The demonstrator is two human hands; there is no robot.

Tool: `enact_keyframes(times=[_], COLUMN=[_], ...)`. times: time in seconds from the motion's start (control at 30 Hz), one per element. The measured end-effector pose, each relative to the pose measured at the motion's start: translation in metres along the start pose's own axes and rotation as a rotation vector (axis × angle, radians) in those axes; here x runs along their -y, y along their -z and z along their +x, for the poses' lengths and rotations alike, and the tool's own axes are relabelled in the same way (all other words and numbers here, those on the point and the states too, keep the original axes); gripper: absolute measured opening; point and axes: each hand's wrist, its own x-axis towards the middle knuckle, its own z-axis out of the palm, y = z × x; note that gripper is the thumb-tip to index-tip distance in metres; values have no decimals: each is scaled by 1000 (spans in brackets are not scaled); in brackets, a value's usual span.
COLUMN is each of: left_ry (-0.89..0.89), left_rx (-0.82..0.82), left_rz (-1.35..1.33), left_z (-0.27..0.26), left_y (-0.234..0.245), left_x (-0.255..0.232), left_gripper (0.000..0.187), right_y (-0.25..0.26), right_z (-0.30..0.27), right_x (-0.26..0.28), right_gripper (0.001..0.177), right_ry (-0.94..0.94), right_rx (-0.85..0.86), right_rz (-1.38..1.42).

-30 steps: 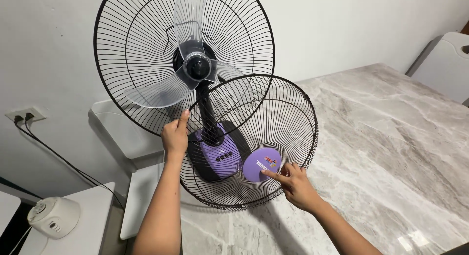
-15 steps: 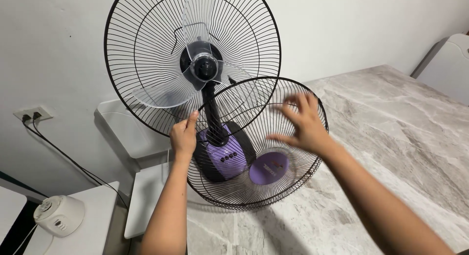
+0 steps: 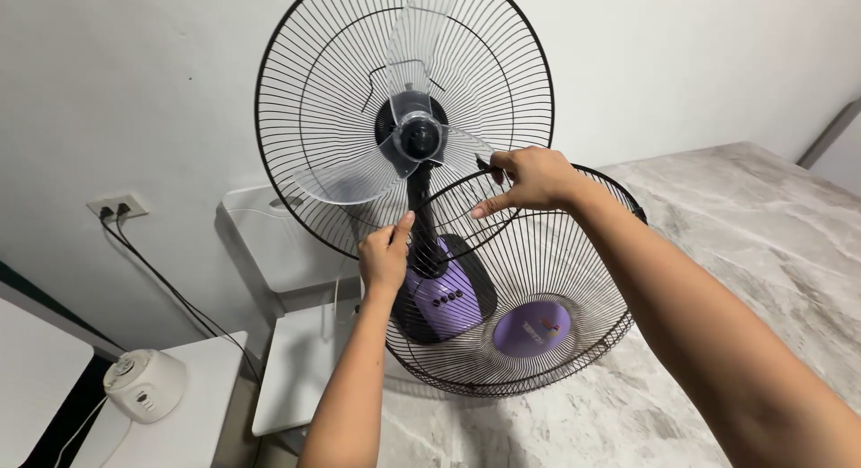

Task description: The person assembles a standing fan by attaching the fan blades to the motor hub, securing them with a nut, and then attaching the front protective cage. The person handles the fan blades, nut, and cage by hand.

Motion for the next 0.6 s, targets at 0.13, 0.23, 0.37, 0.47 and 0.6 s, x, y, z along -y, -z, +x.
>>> enact_keyframes(times=[0.13, 0.23, 0.37, 0.47, 0.6], left_ry=[-20, -9, -108, -89, 6], left_rx=[-4, 5, -30, -77, -252], left_rz=[-42, -99, -134, -137, -92], left_z=[-1, -7, -29, -53, -80], left_y=[5, 13, 24, 27, 26], left_x=[8, 14, 25, 33, 58], left_gripper=[68, 61, 56, 63, 71], right_y=[-2, -6, -6, -6, 4], right_z=[7, 17, 33, 42, 42], right_x=[9, 14, 8, 2, -13], right_gripper=[96, 92, 93, 89, 91], right_ry=[-45, -84, -111, -88, -181], right_rx=[-17, -50, -7, -38, -73], right_rz=[-114, -96, -22, 51, 131])
